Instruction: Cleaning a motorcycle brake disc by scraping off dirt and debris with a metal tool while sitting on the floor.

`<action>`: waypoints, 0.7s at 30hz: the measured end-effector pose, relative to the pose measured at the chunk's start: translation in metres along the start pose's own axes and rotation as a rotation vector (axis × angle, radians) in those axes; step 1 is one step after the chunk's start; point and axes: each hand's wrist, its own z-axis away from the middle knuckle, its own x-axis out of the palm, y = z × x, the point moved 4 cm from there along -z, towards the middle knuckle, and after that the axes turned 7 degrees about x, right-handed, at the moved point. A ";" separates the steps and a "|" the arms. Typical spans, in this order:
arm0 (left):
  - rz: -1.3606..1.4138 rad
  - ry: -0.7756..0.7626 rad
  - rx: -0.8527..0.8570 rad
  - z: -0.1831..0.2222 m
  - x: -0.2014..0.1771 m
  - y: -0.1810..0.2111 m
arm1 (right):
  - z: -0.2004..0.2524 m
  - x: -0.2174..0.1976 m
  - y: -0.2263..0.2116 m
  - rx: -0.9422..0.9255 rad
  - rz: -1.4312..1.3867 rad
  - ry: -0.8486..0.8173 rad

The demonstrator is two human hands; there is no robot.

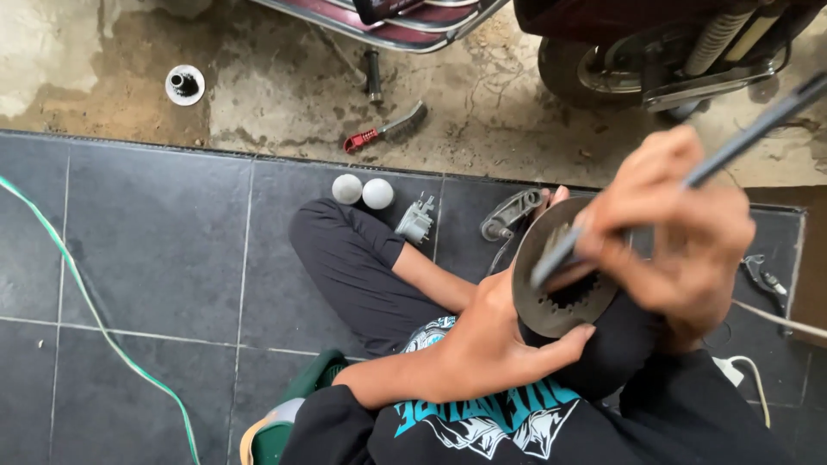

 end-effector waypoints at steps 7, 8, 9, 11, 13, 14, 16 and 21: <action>0.006 0.019 -0.052 -0.002 0.000 0.002 | 0.000 -0.001 0.001 -0.149 -0.033 -0.053; 0.019 0.018 -0.055 -0.003 0.000 0.000 | 0.001 -0.002 0.003 -0.100 -0.035 0.000; 0.018 0.019 -0.055 -0.003 0.001 0.003 | -0.001 -0.002 -0.001 -0.102 -0.036 -0.001; 0.053 0.088 -0.161 -0.002 0.001 0.004 | -0.001 0.007 -0.011 -0.229 -0.037 -0.264; 0.066 0.052 -0.154 -0.004 0.002 0.001 | 0.002 -0.001 0.002 -0.139 -0.043 -0.138; 0.077 0.014 -0.138 -0.005 0.003 0.001 | 0.004 -0.007 0.009 -0.053 -0.043 -0.013; 0.034 0.055 -0.142 -0.007 0.004 0.006 | 0.001 -0.006 0.008 -0.168 -0.050 -0.093; 0.048 0.034 -0.167 -0.010 0.007 0.005 | 0.002 -0.001 -0.002 -0.305 -0.013 -0.206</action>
